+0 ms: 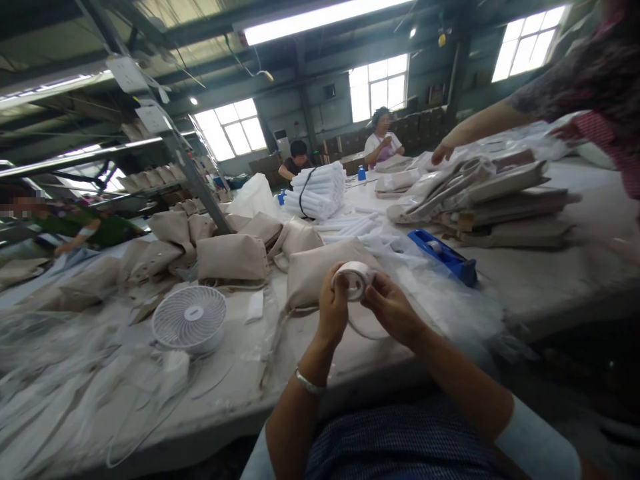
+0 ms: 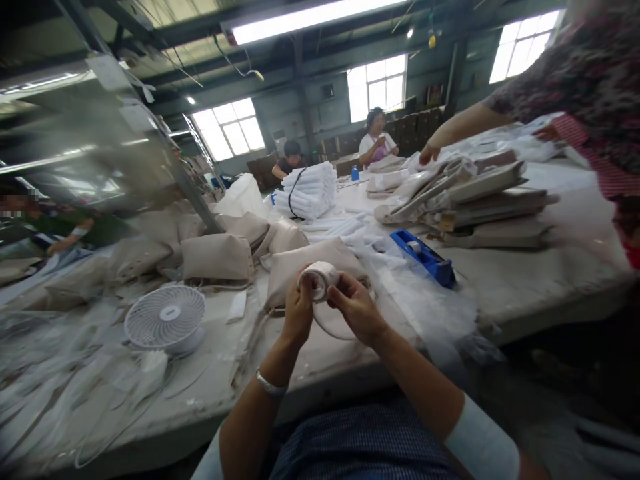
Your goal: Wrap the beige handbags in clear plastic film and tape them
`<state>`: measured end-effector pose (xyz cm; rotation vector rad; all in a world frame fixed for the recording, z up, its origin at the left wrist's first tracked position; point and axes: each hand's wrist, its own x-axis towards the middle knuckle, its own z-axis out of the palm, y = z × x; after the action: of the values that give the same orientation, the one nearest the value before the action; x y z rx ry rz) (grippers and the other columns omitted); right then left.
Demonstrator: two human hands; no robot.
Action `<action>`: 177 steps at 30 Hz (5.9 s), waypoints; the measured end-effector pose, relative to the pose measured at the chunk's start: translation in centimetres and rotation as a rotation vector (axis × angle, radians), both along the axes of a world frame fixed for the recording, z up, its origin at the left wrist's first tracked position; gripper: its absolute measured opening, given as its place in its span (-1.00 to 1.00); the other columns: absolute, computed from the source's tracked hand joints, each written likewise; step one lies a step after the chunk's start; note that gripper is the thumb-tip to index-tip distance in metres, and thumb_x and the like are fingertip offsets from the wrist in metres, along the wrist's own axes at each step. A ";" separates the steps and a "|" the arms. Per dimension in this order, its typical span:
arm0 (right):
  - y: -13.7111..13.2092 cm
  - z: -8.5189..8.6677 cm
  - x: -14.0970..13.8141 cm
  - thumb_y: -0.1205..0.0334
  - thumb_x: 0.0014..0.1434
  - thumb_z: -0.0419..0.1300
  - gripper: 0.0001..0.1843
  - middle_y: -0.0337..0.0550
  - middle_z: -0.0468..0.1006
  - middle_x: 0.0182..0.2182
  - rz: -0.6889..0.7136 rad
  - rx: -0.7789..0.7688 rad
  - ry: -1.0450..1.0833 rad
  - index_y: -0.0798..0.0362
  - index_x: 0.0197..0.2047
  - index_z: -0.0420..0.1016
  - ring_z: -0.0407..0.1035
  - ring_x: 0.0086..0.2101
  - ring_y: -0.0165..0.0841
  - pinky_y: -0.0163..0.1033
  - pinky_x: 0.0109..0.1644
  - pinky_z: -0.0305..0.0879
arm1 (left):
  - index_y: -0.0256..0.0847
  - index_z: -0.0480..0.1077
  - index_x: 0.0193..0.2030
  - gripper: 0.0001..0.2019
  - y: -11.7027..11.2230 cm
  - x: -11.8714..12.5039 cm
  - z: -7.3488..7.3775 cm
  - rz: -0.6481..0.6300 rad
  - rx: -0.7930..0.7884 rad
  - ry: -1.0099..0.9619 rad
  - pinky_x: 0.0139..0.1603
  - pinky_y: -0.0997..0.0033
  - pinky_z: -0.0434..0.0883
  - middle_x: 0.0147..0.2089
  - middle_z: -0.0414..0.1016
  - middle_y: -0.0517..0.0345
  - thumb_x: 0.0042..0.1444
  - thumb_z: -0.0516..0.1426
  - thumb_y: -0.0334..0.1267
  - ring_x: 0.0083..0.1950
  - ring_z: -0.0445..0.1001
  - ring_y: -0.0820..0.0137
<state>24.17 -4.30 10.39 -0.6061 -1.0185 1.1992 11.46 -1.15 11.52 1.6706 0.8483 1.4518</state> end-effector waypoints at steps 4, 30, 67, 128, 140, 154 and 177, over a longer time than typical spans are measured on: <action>-0.9 0.7 3.4 -0.21 0.08 0.38 -0.47 -0.35 0.24 -0.55 0.296 -0.138 -0.254 0.11 -0.19 0.50 0.01 -0.57 -0.53 -0.38 -0.54 -0.07 | -0.19 0.40 0.10 -0.63 1.5 -3.4 2.2 -0.283 0.181 0.464 0.15 0.25 0.36 0.05 0.52 -0.02 0.34 0.01 -0.01 0.07 0.47 0.22; -0.6 -2.0 3.1 0.14 0.32 0.22 -0.73 0.00 0.55 0.02 -0.507 0.525 -1.097 0.00 0.06 0.52 0.49 -0.10 -0.24 -0.13 0.04 0.42 | -0.18 0.45 -0.02 -0.72 4.3 -2.5 -0.4 -0.022 0.019 0.552 0.20 0.18 0.33 -0.03 0.54 0.00 0.34 0.02 -0.09 0.06 0.46 0.22; -1.4 -7.1 -3.4 -0.09 0.30 0.09 -0.60 -0.21 0.52 -0.51 -0.011 0.151 -1.121 0.01 -0.38 0.53 0.37 -0.48 -0.31 -0.27 -0.38 0.16 | -0.19 0.37 0.18 -0.61 -5.1 -17.5 -5.8 0.808 -0.348 0.717 0.21 0.15 0.30 0.16 0.47 -0.12 0.32 0.03 -0.06 0.20 0.38 0.15; 4.1 8.8 -2.3 0.24 0.41 0.05 -0.62 0.02 0.63 -0.09 -0.507 0.603 -0.895 0.12 0.22 0.44 0.55 -0.20 -0.18 -0.15 -0.15 0.49 | -0.24 0.51 0.11 -0.57 2.0 -6.1 15.7 -0.211 -0.529 -0.001 0.11 0.27 0.41 -0.07 0.62 0.00 0.21 0.22 -0.02 0.00 0.53 0.23; 3.3 8.2 -3.1 0.38 0.28 0.02 -0.38 0.10 0.66 -0.15 -0.623 0.449 -1.161 0.26 0.40 0.17 0.54 -0.34 -0.19 -0.16 -0.24 0.50 | -0.20 0.49 0.09 -0.61 1.3 -4.4 13.7 -0.106 -0.451 0.018 0.08 0.35 0.40 0.00 0.59 0.05 0.26 0.17 -0.01 0.03 0.50 0.28; 2.6 4.8 0.8 0.41 0.35 0.08 -0.51 -0.07 0.55 0.10 -0.458 0.634 -0.772 -0.05 0.30 0.33 0.48 0.04 -0.32 -0.23 0.10 0.44 | -0.23 0.57 -0.13 -0.52 3.9 -7.3 16.7 0.130 -0.433 -0.213 -0.18 0.45 0.56 -0.29 0.63 0.15 -0.17 0.45 -0.02 -0.22 0.60 0.33; 20.2 -7.1 6.8 0.52 0.09 0.17 -0.80 0.05 0.66 -0.37 -0.127 0.061 -1.407 0.11 -0.44 0.57 0.50 -0.27 -0.23 -0.22 -0.07 0.37 | -0.19 0.59 -0.10 -0.64 5.4 -8.6 15.0 0.056 -0.418 0.040 -0.19 0.48 0.42 -0.23 0.63 0.11 0.02 0.35 -0.03 -0.20 0.53 0.34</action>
<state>30.94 15.92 3.29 -1.5093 -2.0994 0.4861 2.85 4.28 26.52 1.3715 1.1406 1.1794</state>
